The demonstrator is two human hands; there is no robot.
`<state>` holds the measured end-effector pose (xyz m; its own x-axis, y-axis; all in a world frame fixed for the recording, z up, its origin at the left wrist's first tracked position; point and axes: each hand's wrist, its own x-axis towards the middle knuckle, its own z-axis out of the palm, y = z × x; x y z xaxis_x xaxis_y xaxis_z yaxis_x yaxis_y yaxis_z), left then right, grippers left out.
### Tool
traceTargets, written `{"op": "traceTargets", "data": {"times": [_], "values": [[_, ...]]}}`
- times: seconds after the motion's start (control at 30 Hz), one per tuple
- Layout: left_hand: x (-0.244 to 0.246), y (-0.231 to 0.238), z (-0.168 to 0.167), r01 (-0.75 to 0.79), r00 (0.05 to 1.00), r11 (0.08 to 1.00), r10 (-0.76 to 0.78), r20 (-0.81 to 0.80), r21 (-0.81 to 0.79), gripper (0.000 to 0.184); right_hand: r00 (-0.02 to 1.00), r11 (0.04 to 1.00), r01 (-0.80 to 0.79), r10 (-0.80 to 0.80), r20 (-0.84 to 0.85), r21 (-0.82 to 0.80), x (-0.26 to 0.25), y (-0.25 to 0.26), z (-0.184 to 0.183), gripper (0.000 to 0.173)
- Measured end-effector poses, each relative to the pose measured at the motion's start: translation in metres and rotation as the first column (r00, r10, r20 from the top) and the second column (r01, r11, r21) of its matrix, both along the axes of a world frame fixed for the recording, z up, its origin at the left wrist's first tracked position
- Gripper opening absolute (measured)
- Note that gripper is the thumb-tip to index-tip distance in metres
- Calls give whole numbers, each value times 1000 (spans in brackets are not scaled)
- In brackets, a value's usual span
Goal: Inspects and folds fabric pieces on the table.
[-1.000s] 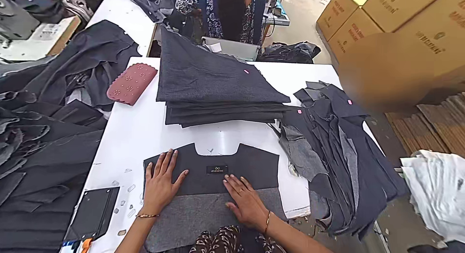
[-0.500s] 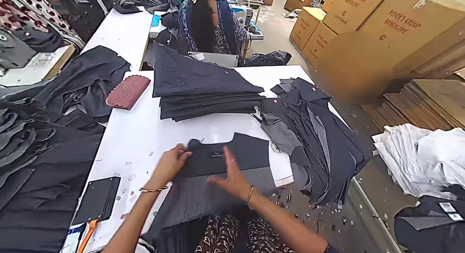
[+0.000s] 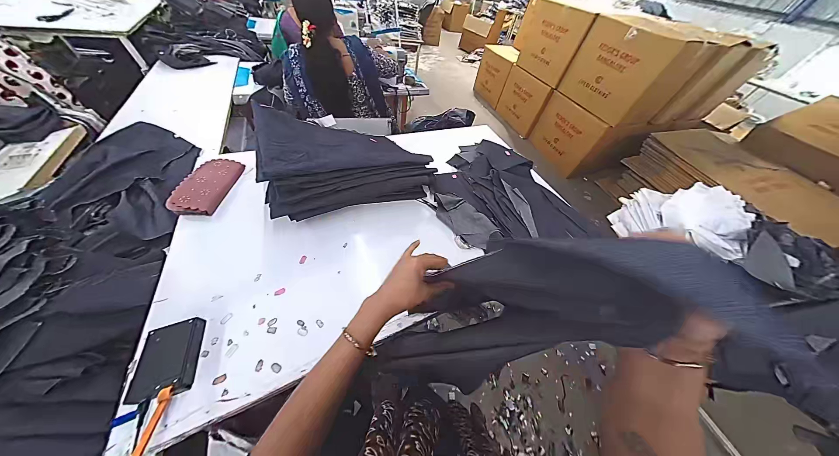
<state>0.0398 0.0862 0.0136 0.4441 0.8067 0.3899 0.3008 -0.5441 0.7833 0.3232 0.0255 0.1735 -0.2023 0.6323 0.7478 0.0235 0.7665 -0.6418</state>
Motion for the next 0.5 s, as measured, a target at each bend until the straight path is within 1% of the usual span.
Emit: {"op": "traceTargets", "data": {"times": [0.03,0.07,0.1,0.13,0.17,0.2,0.23,0.27,0.3,0.33,0.37,0.4,0.43,0.47,0.5], "values": [[-10,-3,-4,-44,998,999,44,39,-3,26,975,993,116,-115,-188,-7,19,-9,5,26],[-26,-8,-7,-105,986,994,100,130,26,23,913,964,259,-264,-310,-58,33,-11,9,23],[-47,-16,-7,-178,957,982,158,241,63,20,863,908,396,-420,-281,-139,44,-13,13,18],[-68,-27,0,-271,909,959,226,349,84,16,818,835,514,-546,-180,-198,52,-11,12,14],[-88,-41,13,-376,847,923,304,435,86,14,784,774,590,-617,-67,-228,58,-10,6,11],[-104,-55,30,-454,781,889,363,507,63,13,772,747,614,-635,-2,-255,60,-10,-2,13],[-113,-70,49,-504,718,863,401,569,29,11,790,758,589,-613,2,-279,59,-11,-10,17],[-120,-84,65,-512,667,859,414,620,-24,13,816,784,543,-577,-33,-300,54,-10,-13,20],[-128,-93,74,-473,649,877,414,638,-89,18,842,814,476,-531,-94,-333,46,-5,-14,21],[-136,-97,78,-421,640,893,418,644,-161,24,868,842,380,-467,-167,-382,38,4,-15,22],[-142,-97,76,-362,610,900,427,668,-244,34,889,867,235,-374,-263,-440,30,21,-20,26],[-140,-91,72,-341,502,875,479,721,-344,34,901,871,53,-253,-353,-488,25,45,-28,34],[-138,-79,69,-354,311,801,588,746,-483,32,893,826,-54,-213,-398,-561,18,68,-40,39],[-142,-68,62,-350,197,725,677,709,-593,37,902,755,-56,-242,-357,-653,11,84,-55,40],[-152,-70,47,-328,208,670,739,641,-666,43,940,666,6,-258,-222,-746,10,92,-75,41]]}}
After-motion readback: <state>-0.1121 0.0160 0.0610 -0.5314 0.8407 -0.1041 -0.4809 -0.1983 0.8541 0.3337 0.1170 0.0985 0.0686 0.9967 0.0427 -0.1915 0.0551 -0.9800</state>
